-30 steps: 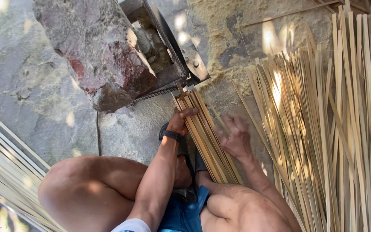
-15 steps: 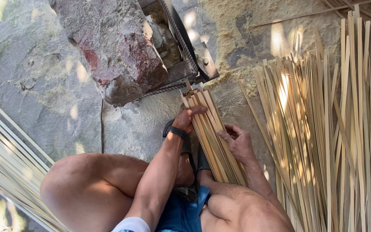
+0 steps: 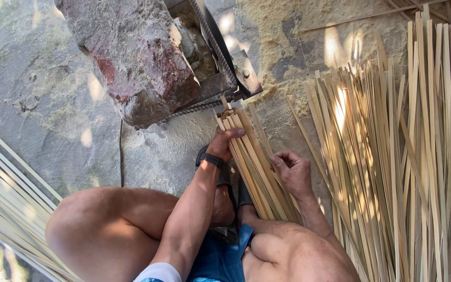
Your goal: The person sits on the ground and uses a stationary circular saw to cut thin bamboo strips to length. They repeatedly feed bundles of strips into the blade, trim the ends, and set the cut pieces aside in a growing pile.
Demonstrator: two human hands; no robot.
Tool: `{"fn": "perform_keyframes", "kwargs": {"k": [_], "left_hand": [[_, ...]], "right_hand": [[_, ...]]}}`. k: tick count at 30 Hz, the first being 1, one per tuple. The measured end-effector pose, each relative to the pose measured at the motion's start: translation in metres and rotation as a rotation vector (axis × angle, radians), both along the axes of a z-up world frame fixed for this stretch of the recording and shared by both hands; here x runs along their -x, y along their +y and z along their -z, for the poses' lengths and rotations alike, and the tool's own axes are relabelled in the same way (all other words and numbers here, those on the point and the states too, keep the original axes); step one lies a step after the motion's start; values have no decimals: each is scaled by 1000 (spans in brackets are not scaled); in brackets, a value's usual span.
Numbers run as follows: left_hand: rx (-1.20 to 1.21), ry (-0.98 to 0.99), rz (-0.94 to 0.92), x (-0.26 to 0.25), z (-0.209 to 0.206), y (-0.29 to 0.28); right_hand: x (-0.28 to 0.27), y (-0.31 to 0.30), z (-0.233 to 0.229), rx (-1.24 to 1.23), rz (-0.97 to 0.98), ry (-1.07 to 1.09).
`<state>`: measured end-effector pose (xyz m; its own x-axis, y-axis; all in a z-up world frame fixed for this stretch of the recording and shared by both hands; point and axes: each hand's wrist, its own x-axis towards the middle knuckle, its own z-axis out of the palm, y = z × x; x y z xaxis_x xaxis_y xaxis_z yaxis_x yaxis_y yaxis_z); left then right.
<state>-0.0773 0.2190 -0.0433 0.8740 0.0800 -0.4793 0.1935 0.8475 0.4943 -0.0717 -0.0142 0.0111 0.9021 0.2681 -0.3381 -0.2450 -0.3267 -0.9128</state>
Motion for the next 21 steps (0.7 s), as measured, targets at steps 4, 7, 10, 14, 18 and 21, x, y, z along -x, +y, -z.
{"fn": "perform_keyframes", "kwargs": {"k": [4,7,10,14,18,21], "left_hand": [[41,-32,42,3,16,2],[34,-25,17,3,36,2],[26,10,-7,8,49,2],[-10,165,-54,6,46,1],[-27,275,-77,1,32,1],[-52,199,-70,-4,27,2]], "right_hand": [[-1,2,6,90,3,-77],[-13,9,11,272,-127,-739],[-29,24,21,347,-269,-670],[-54,51,38,431,-295,-655],[-70,84,48,434,-323,-659],[-81,101,36,397,-316,-735]]}}
